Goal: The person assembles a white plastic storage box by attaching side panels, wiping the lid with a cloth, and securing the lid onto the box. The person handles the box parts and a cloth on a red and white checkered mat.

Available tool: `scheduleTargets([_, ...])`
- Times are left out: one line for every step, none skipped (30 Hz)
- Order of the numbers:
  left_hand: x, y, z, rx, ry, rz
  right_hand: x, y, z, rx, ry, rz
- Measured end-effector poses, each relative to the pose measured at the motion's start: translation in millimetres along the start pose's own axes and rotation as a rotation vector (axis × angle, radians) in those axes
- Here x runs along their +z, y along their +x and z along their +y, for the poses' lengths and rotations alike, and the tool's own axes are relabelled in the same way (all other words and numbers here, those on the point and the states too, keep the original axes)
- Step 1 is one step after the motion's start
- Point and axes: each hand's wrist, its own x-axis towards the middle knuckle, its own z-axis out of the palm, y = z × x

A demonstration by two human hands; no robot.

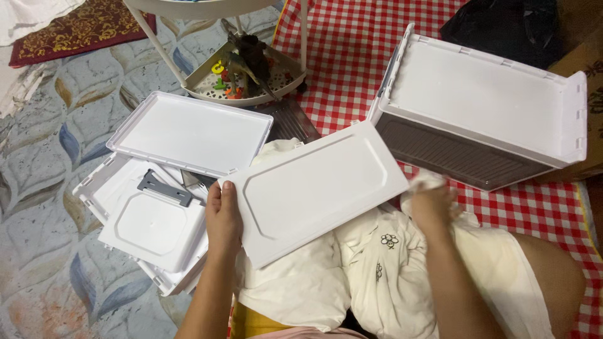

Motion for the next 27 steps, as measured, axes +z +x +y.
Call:
scheduleTargets([1, 0, 1, -0.032, -0.032, 0.014, -2, 7, 9, 0.006, 0.239, 0.044])
scheduleTargets([2, -2, 2, -0.065, -0.062, 0.029, -5, 9, 17, 0.012, 0.476, 0.086])
scheduleTargets([4, -4, 3, -0.099, -0.093, 0.043, -6, 10, 20, 0.020, 0.712, 0.128])
scheduleTargets([4, -7, 5, -0.116, -0.099, 0.039, -5, 6, 18, 0.018, 0.843, 0.134])
scheduleTargets([4, -10, 7, -0.133, -0.105, 0.034, -3, 0, 12, 0.016, 0.972, 0.141])
scheduleTargets([4, -13, 10, -0.151, -0.111, 0.029, -4, -8, 5, 0.014, 1.101, 0.147])
scheduleTargets([5, -16, 12, -0.176, -0.199, 0.012, 2, -18, -11, -0.140, 1.145, 0.199])
scheduleTargets([8, -17, 14, -0.200, -0.288, -0.006, 4, -28, -28, -0.298, 1.185, 0.249])
scheduleTargets([10, -18, 17, -0.223, -0.377, -0.024, 4, -47, -32, -0.314, 0.997, 0.053])
scheduleTargets([12, -18, 20, -0.227, -0.421, -0.058, 15, -74, -41, -0.328, 0.802, -0.137])
scheduleTargets([14, -17, 22, -0.230, -0.465, -0.091, 25, -93, -61, -0.482, 0.832, -0.216])
scheduleTargets([13, -17, 24, -0.232, -0.509, -0.122, 32, -114, -72, -0.715, 0.677, -0.250])
scheduleTargets([12, -16, 25, -0.232, -0.591, -0.131, 38, -135, -82, -0.939, 0.510, -0.288])
scheduleTargets([8, -15, 27, -0.233, -0.672, -0.140, 43, -152, -90, -1.153, 0.330, -0.329])
scheduleTargets([4, -15, 29, -0.233, -0.752, -0.149, 46, -165, -98, -1.198, 0.205, -0.328])
scheduleTargets([-1, -15, 31, -0.209, -0.700, -0.185, 48, -174, -104, -1.237, 0.078, -0.322])
scheduleTargets([-8, -17, 34, -0.186, -0.647, -0.222, 47, -178, -109, -1.274, -0.049, -0.315])
scheduleTargets([-13, -15, 36, -0.162, -0.593, -0.259, 45, -177, -114, -1.148, 0.112, -0.376])
scheduleTargets([-17, -11, 39, -0.154, -0.611, -0.276, 44, -174, -119, -1.015, 0.269, -0.437])
scheduleTargets([-21, -9, 41, -0.147, -0.631, -0.288, 43, -171, -122, -0.876, 0.420, -0.503])
scheduleTargets([-24, -8, 41, -0.140, -0.650, -0.299, 41, -165, -121, -0.870, 0.502, -0.396])
scheduleTargets([-25, -6, 42, -0.151, -0.625, -0.278, 36, -153, -115, -0.865, 0.582, -0.288])
scheduleTargets([-25, -3, 42, -0.162, -0.599, -0.258, 31, -140, -110, -0.859, 0.660, -0.178])
scheduleTargets([-24, 0, 43, -0.172, -0.574, -0.240, 30, -128, -110, -0.691, 0.864, -0.228])
scheduleTargets([-23, 2, 44, -0.170, -0.566, -0.239, 29, -116, -109, -0.513, 1.061, -0.277])
scheduleTargets([-21, 3, 44, -0.171, -0.559, -0.241, 26, -106, -104, -0.322, 1.250, -0.320])
scheduleTargets([-19, 4, 44, -0.172, -0.551, -0.243, 16, -92, -94, -0.188, 1.463, -0.454])
